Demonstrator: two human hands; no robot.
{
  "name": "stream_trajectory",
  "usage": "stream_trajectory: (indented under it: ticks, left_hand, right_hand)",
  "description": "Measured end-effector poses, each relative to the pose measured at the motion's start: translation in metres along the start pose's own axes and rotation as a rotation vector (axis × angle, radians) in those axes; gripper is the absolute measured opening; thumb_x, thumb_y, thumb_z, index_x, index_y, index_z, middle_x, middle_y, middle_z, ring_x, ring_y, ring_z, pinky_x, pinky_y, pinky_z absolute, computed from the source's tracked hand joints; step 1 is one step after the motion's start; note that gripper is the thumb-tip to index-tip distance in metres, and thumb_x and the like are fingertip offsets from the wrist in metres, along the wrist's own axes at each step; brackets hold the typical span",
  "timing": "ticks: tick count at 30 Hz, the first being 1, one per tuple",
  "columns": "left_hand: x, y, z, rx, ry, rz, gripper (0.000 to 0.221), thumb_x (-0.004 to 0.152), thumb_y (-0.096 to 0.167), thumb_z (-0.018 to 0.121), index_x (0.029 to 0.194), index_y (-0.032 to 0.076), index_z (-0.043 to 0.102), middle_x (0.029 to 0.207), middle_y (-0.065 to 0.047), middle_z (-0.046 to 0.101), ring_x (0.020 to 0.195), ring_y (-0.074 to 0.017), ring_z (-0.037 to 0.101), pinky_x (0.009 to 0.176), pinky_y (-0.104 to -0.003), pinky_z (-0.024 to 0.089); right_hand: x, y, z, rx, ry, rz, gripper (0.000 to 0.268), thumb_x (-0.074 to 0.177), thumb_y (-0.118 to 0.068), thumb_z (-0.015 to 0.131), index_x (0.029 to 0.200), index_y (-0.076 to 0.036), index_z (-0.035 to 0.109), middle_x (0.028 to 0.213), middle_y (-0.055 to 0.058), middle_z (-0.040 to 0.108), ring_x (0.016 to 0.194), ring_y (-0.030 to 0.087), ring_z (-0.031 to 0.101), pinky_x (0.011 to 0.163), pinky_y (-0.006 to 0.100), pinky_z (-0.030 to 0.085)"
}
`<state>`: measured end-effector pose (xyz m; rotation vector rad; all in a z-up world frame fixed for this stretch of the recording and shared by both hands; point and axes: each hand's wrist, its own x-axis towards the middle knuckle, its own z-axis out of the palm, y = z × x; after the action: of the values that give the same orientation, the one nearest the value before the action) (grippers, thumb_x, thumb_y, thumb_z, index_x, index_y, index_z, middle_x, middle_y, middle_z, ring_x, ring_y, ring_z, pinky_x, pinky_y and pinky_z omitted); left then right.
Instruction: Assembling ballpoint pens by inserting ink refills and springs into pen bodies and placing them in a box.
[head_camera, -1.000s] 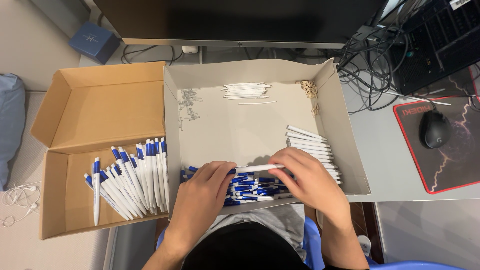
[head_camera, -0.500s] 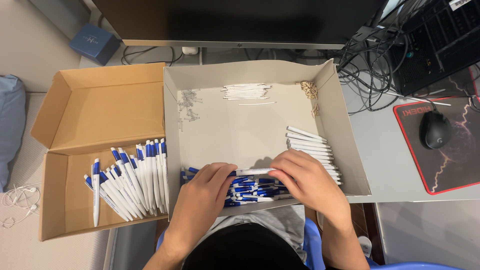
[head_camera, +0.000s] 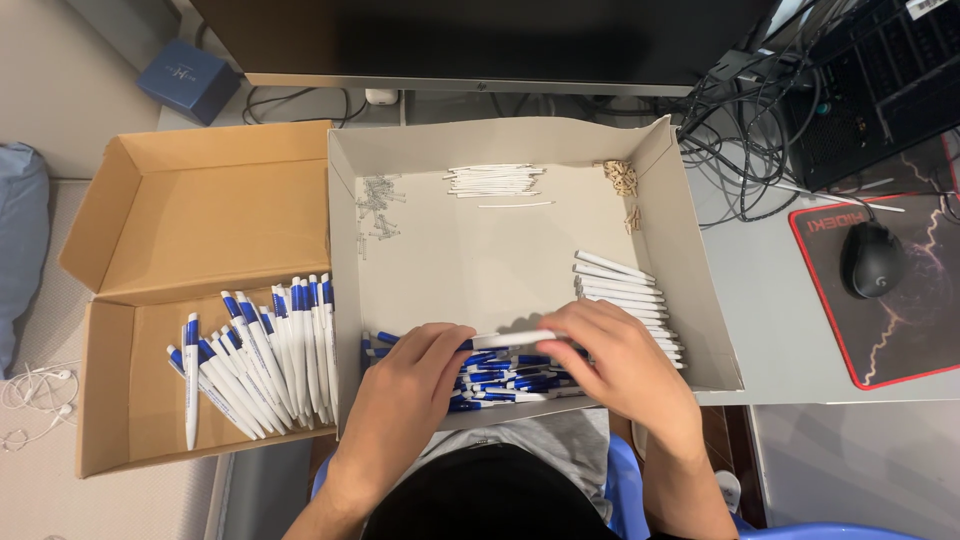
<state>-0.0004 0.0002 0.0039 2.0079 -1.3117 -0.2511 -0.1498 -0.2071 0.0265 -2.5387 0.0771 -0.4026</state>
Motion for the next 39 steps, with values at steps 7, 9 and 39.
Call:
stream_trajectory:
  ticks: [7, 9, 39]
  left_hand:
    - [0.0, -0.001, 0.0, -0.008, 0.004, -0.006, 0.02, 0.101, 0.017, 0.059, 0.119, 0.01, 0.066, 0.11, -0.004, 0.071, 0.094, -0.0216, 0.072, 0.061, -0.037, 0.062]
    - [0.001, 0.001, -0.003, -0.038, -0.06, -0.014, 0.016, 0.101, 0.015, 0.061, 0.115, 0.012, 0.066, 0.098, -0.001, 0.063, 0.072, -0.0195, 0.065, 0.048, -0.035, 0.052]
    - [-0.049, -0.05, -0.089, -0.49, 0.557, -0.309, 0.039, 0.077, -0.014, 0.079, 0.111, -0.002, 0.063, 0.105, -0.016, 0.073, 0.094, -0.0184, 0.072, 0.091, -0.025, 0.06]
  right_hand:
    - [-0.001, 0.001, 0.001, -0.006, 0.003, -0.032, 0.015, 0.101, -0.02, 0.061, 0.105, -0.006, 0.067, 0.091, 0.005, 0.073, 0.079, 0.023, 0.069, 0.074, 0.035, 0.053]
    - [-0.003, 0.004, 0.003, -0.02, 0.018, -0.053, 0.016, 0.101, -0.02, 0.062, 0.099, -0.006, 0.07, 0.083, 0.004, 0.072, 0.073, 0.022, 0.067, 0.073, 0.034, 0.053]
    - [-0.023, 0.012, -0.014, -0.005, 0.054, 0.096, 0.027, 0.1, -0.024, 0.057, 0.118, -0.009, 0.069, 0.082, -0.002, 0.075, 0.077, 0.019, 0.07, 0.08, 0.036, 0.053]
